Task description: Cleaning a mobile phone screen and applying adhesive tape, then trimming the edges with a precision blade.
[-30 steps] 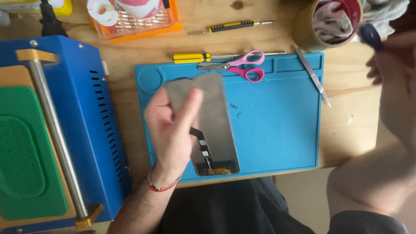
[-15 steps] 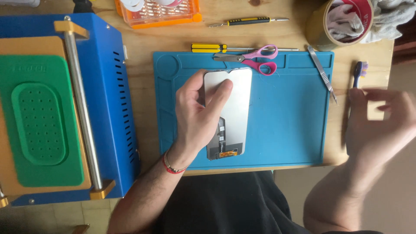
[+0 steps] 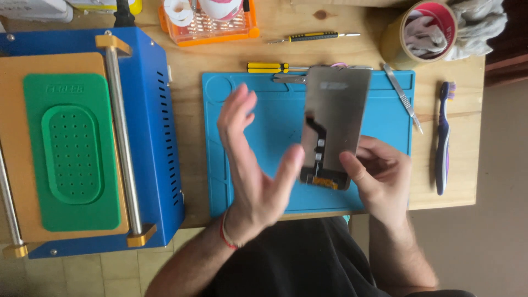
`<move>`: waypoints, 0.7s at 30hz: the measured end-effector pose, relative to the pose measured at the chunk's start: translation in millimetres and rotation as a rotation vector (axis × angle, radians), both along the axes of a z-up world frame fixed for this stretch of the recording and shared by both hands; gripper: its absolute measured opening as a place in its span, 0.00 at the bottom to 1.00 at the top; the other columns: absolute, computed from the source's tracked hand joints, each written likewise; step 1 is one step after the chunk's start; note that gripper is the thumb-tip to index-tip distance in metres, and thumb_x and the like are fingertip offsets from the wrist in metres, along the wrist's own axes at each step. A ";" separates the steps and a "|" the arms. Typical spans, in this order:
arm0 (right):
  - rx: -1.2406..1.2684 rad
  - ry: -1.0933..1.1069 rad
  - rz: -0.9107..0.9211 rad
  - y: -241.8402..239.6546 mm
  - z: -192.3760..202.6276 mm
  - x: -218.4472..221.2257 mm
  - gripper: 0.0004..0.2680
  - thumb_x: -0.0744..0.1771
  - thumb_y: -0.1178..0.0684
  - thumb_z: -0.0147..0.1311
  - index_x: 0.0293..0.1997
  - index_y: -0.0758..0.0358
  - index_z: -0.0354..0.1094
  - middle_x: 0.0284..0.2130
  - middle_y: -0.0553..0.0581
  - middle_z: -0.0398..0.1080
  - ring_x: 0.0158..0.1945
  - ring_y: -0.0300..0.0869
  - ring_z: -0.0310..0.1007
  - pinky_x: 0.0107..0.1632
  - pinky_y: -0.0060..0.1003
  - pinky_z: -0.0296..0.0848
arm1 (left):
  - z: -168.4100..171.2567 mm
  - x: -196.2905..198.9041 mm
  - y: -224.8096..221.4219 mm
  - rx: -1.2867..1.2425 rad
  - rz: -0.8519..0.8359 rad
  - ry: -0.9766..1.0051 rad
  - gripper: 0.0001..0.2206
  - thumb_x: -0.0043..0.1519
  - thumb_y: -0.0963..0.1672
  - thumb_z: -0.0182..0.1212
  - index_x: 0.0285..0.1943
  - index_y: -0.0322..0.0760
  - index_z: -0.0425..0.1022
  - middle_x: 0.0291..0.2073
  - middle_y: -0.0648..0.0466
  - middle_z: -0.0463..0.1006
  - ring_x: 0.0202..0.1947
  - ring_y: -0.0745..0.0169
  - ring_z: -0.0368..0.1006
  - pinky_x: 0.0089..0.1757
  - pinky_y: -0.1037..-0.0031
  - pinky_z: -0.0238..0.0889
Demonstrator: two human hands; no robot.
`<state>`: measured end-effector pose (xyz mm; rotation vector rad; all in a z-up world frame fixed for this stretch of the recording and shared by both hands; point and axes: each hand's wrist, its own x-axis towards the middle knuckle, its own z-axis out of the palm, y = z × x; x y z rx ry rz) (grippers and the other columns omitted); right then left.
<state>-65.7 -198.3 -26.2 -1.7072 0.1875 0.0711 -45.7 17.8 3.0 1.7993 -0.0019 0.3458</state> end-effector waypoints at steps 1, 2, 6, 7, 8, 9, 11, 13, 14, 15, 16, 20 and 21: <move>-0.003 -0.004 -0.003 6.8 6.6 -0.8 0.11 0.70 0.54 0.63 0.54 0.72 0.76 0.41 0.56 0.81 0.44 0.32 0.75 0.45 0.25 0.74 | 4.5 -5.8 -0.1 -0.003 -0.003 -0.004 0.32 0.74 0.55 0.57 0.81 0.37 0.56 0.83 0.43 0.58 0.84 0.42 0.59 0.75 0.53 0.62; -0.115 -0.078 -0.030 14.1 12.8 -2.7 0.13 0.71 0.52 0.61 0.57 0.73 0.76 0.37 0.52 0.77 0.40 0.31 0.69 0.41 0.26 0.72 | 9.1 -13.2 0.3 -0.003 -0.185 0.005 0.33 0.75 0.54 0.57 0.84 0.35 0.53 0.85 0.42 0.56 0.87 0.41 0.55 0.81 0.51 0.53; -0.576 -0.413 0.132 34.6 22.1 -20.5 0.13 0.72 0.48 0.54 0.51 0.70 0.76 0.41 0.64 0.79 0.36 0.48 0.80 0.47 0.41 0.77 | 18.3 -18.2 -4.4 -0.383 -0.612 0.202 0.44 0.74 0.55 0.53 0.87 0.26 0.33 0.89 0.35 0.32 0.91 0.43 0.28 0.84 0.53 0.27; -0.574 -0.413 0.137 39.2 20.7 -23.1 0.13 0.72 0.48 0.54 0.51 0.70 0.76 0.41 0.64 0.79 0.36 0.48 0.80 0.47 0.41 0.77 | 15.1 -16.2 -3.1 -0.382 -0.606 0.203 0.44 0.74 0.55 0.53 0.87 0.26 0.33 0.89 0.35 0.32 0.91 0.43 0.28 0.84 0.53 0.27; -0.682 -0.522 0.286 44.0 19.2 -25.4 0.22 0.73 0.39 0.41 0.61 0.70 0.71 0.55 0.66 0.75 0.54 0.57 0.75 0.57 0.50 0.72 | 12.0 -13.7 -1.6 -0.424 -0.558 0.194 0.38 0.75 0.54 0.51 0.86 0.28 0.41 0.84 0.39 0.49 0.85 0.47 0.46 0.81 0.57 0.43; -0.787 -0.628 0.439 48.6 17.8 -27.6 0.31 0.74 0.30 0.29 0.72 0.70 0.67 0.70 0.68 0.71 0.73 0.66 0.71 0.67 0.58 0.67 | 8.9 -11.1 -0.2 -0.466 -0.510 0.186 0.33 0.76 0.52 0.50 0.85 0.29 0.50 0.78 0.42 0.66 0.78 0.51 0.64 0.77 0.60 0.58; -0.796 -0.616 0.477 48.1 12.2 -29.8 0.30 0.74 0.30 0.29 0.73 0.68 0.66 0.71 0.68 0.69 0.76 0.68 0.68 0.74 0.64 0.60 | -12.5 -8.9 1.8 -0.706 -0.506 0.216 0.30 0.77 0.51 0.52 0.83 0.29 0.53 0.75 0.38 0.69 0.76 0.46 0.67 0.76 0.57 0.60; -0.806 -0.605 0.513 46.9 7.5 -30.2 0.30 0.74 0.30 0.30 0.75 0.67 0.64 0.73 0.68 0.67 0.79 0.70 0.65 0.80 0.69 0.52 | -29.0 -3.9 8.4 -0.945 -0.498 0.241 0.27 0.79 0.50 0.53 0.81 0.28 0.56 0.72 0.33 0.72 0.75 0.41 0.71 0.76 0.55 0.63; -0.817 -0.612 0.529 44.4 6.7 -31.2 0.31 0.74 0.29 0.28 0.74 0.67 0.65 0.73 0.67 0.67 0.79 0.69 0.64 0.81 0.70 0.44 | -34.4 -2.8 12.7 -1.102 -0.569 0.283 0.31 0.77 0.53 0.53 0.84 0.31 0.52 0.77 0.33 0.66 0.75 0.35 0.70 0.76 0.47 0.61; -0.828 -0.620 0.544 42.2 5.5 -32.4 0.31 0.74 0.29 0.27 0.74 0.66 0.66 0.73 0.66 0.68 0.80 0.69 0.62 0.82 0.70 0.36 | -40.0 -2.1 17.3 -1.260 -0.640 0.323 0.36 0.76 0.56 0.52 0.87 0.34 0.48 0.82 0.32 0.61 0.75 0.30 0.69 0.76 0.40 0.60; -0.825 -0.619 0.551 42.7 5.8 -32.8 0.31 0.74 0.29 0.27 0.74 0.66 0.66 0.73 0.66 0.68 0.80 0.69 0.62 0.82 0.70 0.36 | -39.9 -1.2 20.6 -1.261 -0.633 0.323 0.36 0.76 0.56 0.52 0.87 0.34 0.48 0.82 0.32 0.61 0.75 0.30 0.69 0.76 0.40 0.60; -0.934 -0.643 0.573 43.9 5.6 -35.1 0.33 0.74 0.27 0.25 0.73 0.67 0.68 0.72 0.66 0.70 0.79 0.65 0.65 0.80 0.71 0.25 | -44.6 -0.2 27.1 -1.408 -0.777 0.431 0.45 0.69 0.64 0.38 0.90 0.38 0.40 0.86 0.34 0.50 0.83 0.25 0.55 0.82 0.39 0.44; -0.967 -0.629 0.570 43.9 5.2 -35.9 0.34 0.74 0.26 0.24 0.74 0.66 0.68 0.73 0.65 0.70 0.79 0.65 0.64 0.79 0.73 0.22 | -47.2 -0.4 27.1 -1.427 -0.806 0.430 0.47 0.68 0.65 0.36 0.91 0.37 0.39 0.87 0.35 0.48 0.85 0.24 0.52 0.84 0.39 0.40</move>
